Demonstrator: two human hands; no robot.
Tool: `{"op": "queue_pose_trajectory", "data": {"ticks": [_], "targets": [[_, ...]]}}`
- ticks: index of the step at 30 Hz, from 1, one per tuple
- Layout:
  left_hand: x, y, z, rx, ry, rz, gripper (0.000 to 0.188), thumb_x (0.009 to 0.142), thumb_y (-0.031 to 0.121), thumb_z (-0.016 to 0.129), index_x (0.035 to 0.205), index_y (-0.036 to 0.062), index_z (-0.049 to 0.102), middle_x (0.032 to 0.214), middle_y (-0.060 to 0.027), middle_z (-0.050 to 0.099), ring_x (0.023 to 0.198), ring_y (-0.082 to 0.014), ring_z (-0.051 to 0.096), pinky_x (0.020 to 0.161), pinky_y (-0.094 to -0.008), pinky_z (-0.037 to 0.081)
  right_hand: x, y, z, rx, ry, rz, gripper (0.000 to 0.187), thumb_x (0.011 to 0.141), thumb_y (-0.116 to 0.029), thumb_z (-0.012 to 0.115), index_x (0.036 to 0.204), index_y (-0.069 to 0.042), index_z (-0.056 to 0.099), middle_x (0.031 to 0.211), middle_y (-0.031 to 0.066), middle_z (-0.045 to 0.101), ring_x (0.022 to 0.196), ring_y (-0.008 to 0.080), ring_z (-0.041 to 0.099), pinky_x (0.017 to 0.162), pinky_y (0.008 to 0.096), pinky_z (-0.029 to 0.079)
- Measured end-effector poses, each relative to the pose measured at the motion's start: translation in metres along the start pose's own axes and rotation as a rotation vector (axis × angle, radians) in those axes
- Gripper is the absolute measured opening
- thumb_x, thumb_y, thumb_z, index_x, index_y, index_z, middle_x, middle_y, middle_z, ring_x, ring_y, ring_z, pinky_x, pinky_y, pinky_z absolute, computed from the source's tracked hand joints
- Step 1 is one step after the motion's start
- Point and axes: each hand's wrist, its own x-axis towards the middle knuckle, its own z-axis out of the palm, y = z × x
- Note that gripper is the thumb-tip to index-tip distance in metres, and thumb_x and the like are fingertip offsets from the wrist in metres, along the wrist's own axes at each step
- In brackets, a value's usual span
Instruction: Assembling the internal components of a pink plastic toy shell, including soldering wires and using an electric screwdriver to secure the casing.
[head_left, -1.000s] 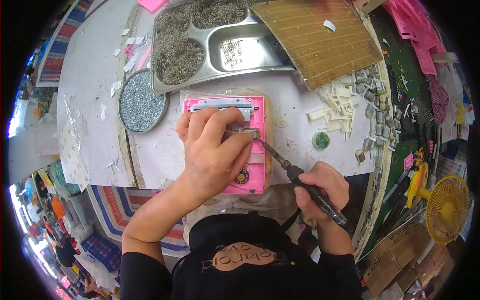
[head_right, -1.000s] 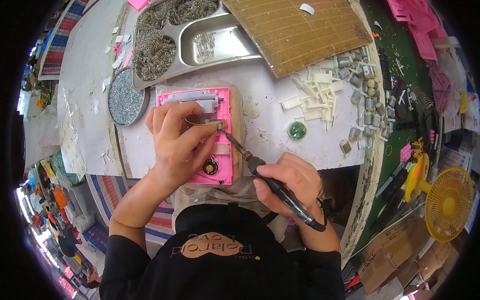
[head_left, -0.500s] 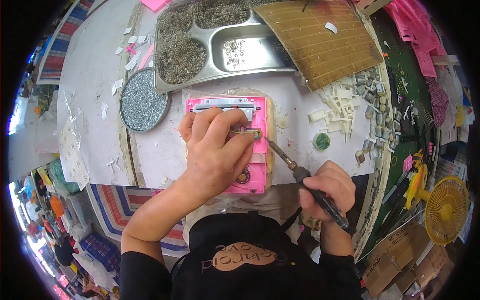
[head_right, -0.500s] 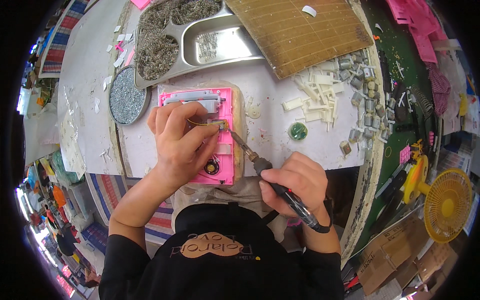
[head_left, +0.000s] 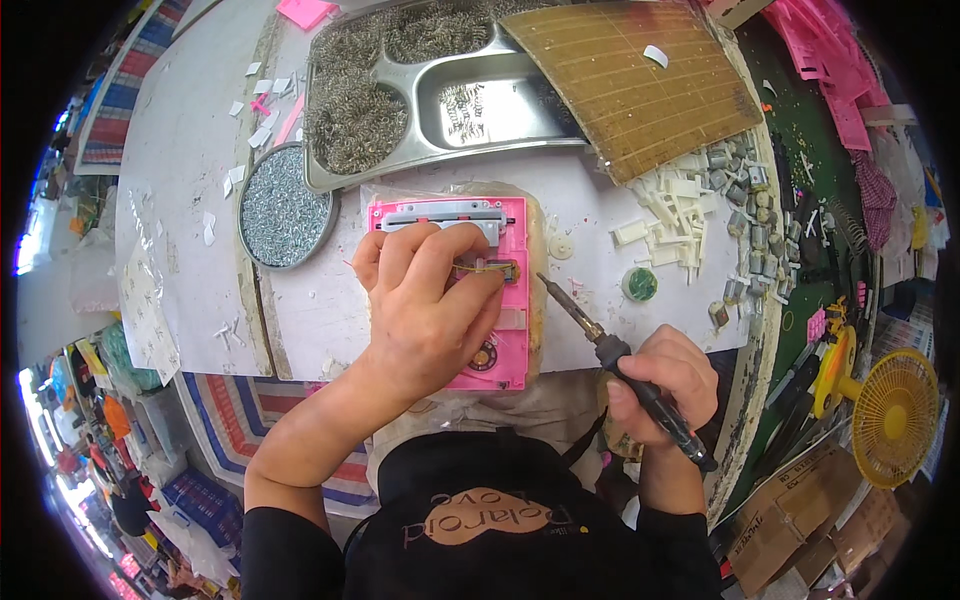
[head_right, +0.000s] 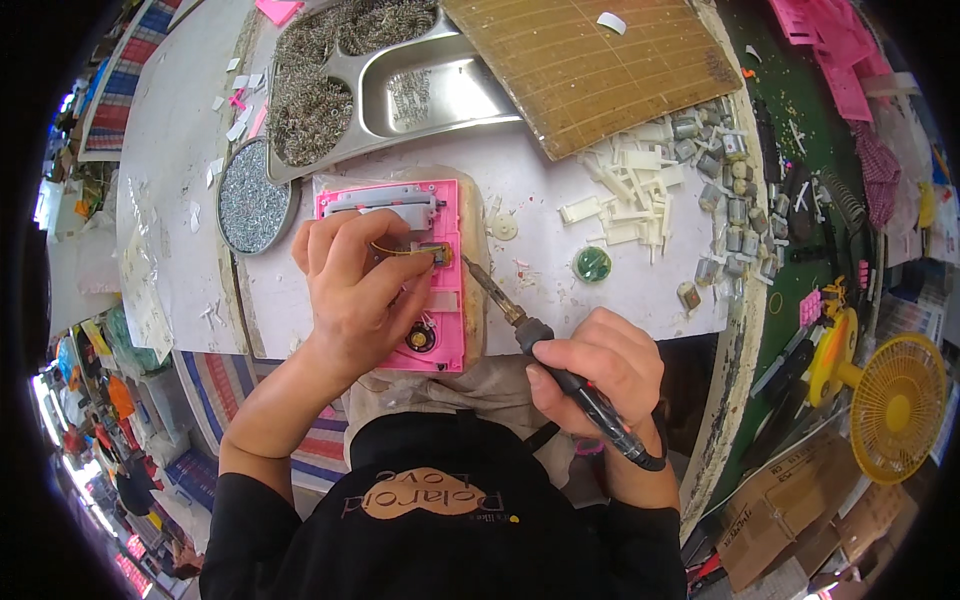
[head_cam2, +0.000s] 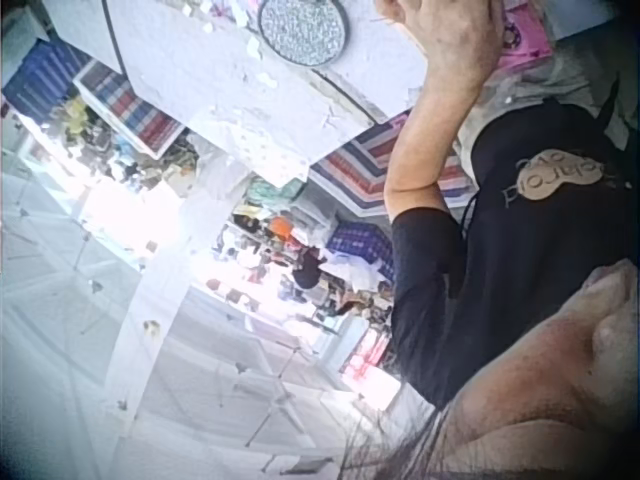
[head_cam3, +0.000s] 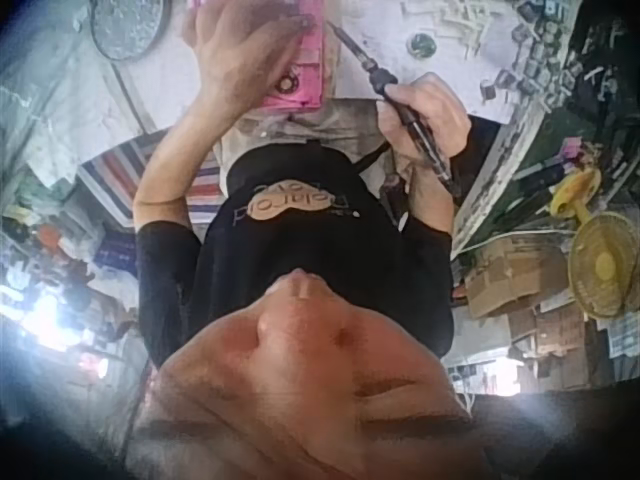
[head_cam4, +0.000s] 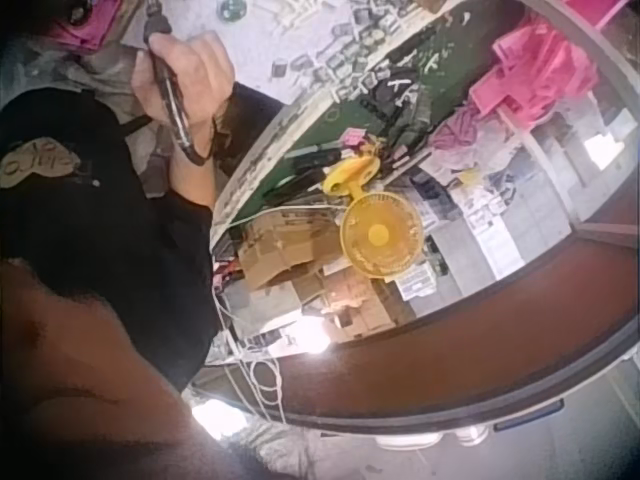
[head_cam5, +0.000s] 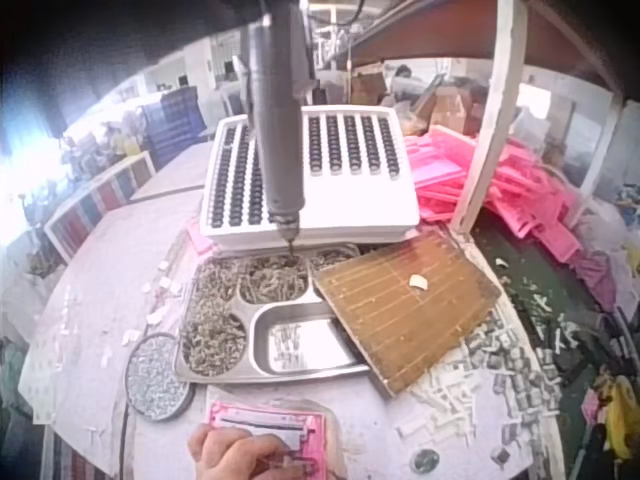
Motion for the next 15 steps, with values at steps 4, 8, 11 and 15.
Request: {"op": "queue_pose_trajectory", "data": {"ticks": [4,8,11,15], "targets": [[0.0002,-0.0006,-0.0001,-0.005,0.011,0.004,0.019,0.067,0.012,0.08,0.085,0.0147,0.072,0.112,-0.0009,0.066,0.103,-0.0238,0.057,0.095,-0.0444,0.033,-0.0006,0.0002,0.0,0.003,-0.002,0.007,0.024,0.077,-0.002,0.08,0.098,-0.001,0.07,0.062,0.005,0.055,0.051,0.0203,0.051,0.048,0.0302,0.038],[0.0012,-0.0005,0.0006,0.0,0.013,0.004,0.019,0.067,0.012,0.08,0.083,0.0144,0.072,0.112,-0.0015,0.066,0.102,-0.0239,0.058,0.095,-0.0442,0.034,-0.0003,0.0006,0.0004,-0.009,0.005,-0.001,0.025,0.076,-0.002,0.08,0.098,-0.001,0.069,0.062,0.0051,0.054,0.051,0.0203,0.051,0.048,0.0302,0.038],[0.0014,-0.0004,0.0007,0.002,0.016,0.008,0.02,0.066,0.013,0.081,0.083,0.0142,0.071,0.111,-0.0021,0.066,0.101,-0.0239,0.058,0.094,-0.0436,0.034,-0.0006,0.0009,0.0002,-0.012,0.007,0.0,0.024,0.076,-0.002,0.08,0.098,-0.001,0.069,0.062,0.0052,0.055,0.05,0.0203,0.051,0.048,0.0302,0.038],[0.0012,0.0007,-0.0073,-0.018,0.005,-0.014,0.034,0.066,0.012,0.084,0.097,0.0118,0.072,0.111,-0.0053,0.065,0.101,-0.0276,0.058,0.091,-0.0442,0.038,-0.0006,0.0022,0.0001,-0.016,0.01,-0.008,0.024,0.077,-0.002,0.08,0.099,-0.001,0.069,0.062,0.0056,0.055,0.05,0.0202,0.051,0.048,0.0303,0.038]]}}
